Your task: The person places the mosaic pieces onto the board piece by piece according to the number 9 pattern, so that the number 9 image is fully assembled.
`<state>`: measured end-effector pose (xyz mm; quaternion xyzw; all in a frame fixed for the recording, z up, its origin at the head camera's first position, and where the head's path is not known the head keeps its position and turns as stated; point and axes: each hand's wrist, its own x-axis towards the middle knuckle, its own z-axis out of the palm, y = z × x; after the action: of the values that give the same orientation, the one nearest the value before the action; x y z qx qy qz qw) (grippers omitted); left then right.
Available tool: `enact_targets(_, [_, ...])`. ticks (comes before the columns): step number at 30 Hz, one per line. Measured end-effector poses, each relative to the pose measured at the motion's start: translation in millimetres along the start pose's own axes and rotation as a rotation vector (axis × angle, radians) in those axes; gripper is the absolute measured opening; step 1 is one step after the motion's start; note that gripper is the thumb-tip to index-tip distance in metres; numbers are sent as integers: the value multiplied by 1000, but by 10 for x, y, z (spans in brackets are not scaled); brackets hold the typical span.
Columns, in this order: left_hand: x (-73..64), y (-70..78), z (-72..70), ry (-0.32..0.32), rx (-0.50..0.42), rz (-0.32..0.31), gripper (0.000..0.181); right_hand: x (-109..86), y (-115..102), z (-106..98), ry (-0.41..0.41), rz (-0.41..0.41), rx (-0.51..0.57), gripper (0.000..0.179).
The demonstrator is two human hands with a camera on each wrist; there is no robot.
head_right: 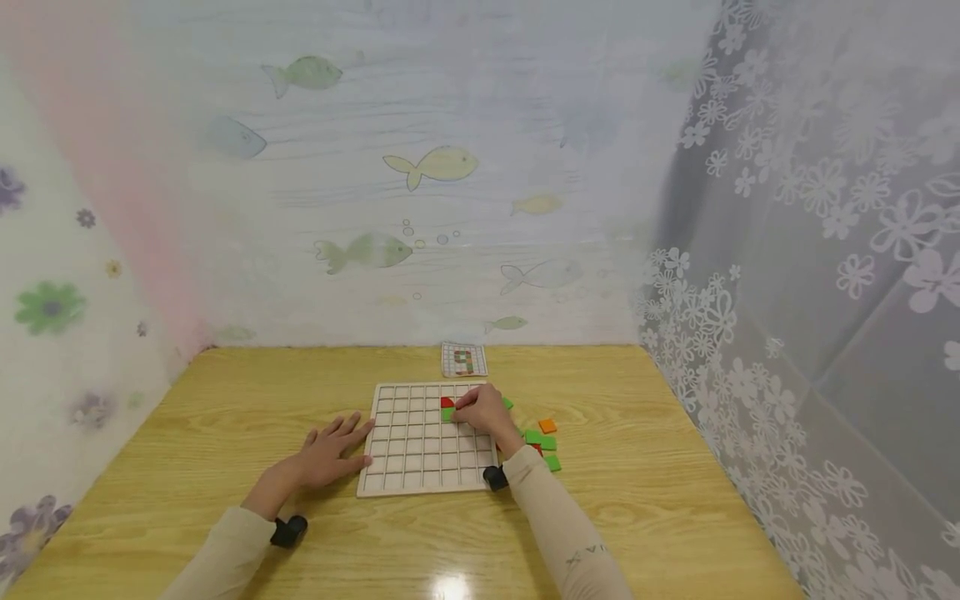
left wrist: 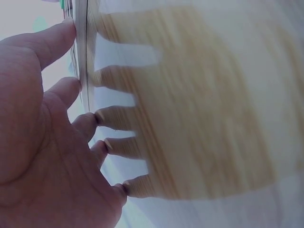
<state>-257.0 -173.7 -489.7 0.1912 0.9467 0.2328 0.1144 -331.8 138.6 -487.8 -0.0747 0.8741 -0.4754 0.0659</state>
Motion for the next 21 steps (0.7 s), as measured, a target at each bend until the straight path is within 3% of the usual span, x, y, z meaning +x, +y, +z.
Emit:
enact_targets(10, [28,-87,-11,0,-12,39,75,12,-40,30,13,13,-1,13])
enact_targets(21, [86,-87,-119,-21,15,14,70,89,-53,37,17,-24,0,14])
